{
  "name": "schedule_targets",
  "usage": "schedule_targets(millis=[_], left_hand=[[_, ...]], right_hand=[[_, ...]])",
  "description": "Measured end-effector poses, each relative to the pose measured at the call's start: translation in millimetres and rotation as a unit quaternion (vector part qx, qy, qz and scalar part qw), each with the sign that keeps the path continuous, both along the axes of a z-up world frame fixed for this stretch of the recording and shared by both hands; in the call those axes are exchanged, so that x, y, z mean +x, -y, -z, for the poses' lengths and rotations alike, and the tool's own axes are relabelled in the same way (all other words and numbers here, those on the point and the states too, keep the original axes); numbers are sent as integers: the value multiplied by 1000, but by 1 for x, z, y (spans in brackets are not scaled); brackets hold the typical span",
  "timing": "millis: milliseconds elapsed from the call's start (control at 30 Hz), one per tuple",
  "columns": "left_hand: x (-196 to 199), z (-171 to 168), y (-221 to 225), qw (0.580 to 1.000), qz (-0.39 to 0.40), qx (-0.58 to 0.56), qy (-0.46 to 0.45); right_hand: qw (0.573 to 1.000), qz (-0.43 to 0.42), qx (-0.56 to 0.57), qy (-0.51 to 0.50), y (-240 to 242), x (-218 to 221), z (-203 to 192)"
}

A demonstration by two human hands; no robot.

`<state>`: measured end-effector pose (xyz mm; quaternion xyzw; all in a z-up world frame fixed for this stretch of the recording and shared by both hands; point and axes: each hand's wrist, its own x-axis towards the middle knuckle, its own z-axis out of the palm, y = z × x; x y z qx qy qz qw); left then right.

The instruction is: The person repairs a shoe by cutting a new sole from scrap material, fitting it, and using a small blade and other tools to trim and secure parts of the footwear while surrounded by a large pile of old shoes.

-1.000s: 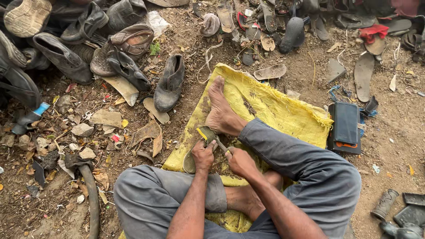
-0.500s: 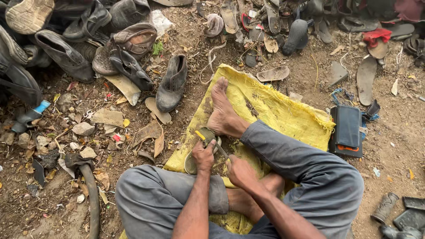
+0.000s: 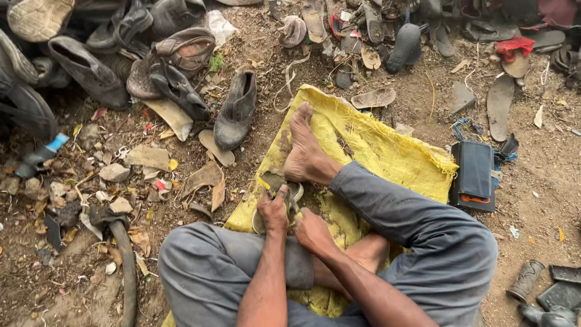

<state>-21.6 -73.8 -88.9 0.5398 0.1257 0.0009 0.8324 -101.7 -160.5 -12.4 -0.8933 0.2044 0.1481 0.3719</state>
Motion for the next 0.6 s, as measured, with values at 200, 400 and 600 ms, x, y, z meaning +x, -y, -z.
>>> schedule_targets(millis=[200, 400, 600], left_hand=[[4, -6, -1, 985, -50, -162, -33], [11, 25, -4, 984, -97, -127, -78], [19, 25, 7, 972, -167, -162, -39]], right_hand=[[997, -3, 12, -83, -25, -46, -25], [1000, 4, 24, 8, -12, -16, 32], [995, -42, 50, 69, -5, -57, 52]])
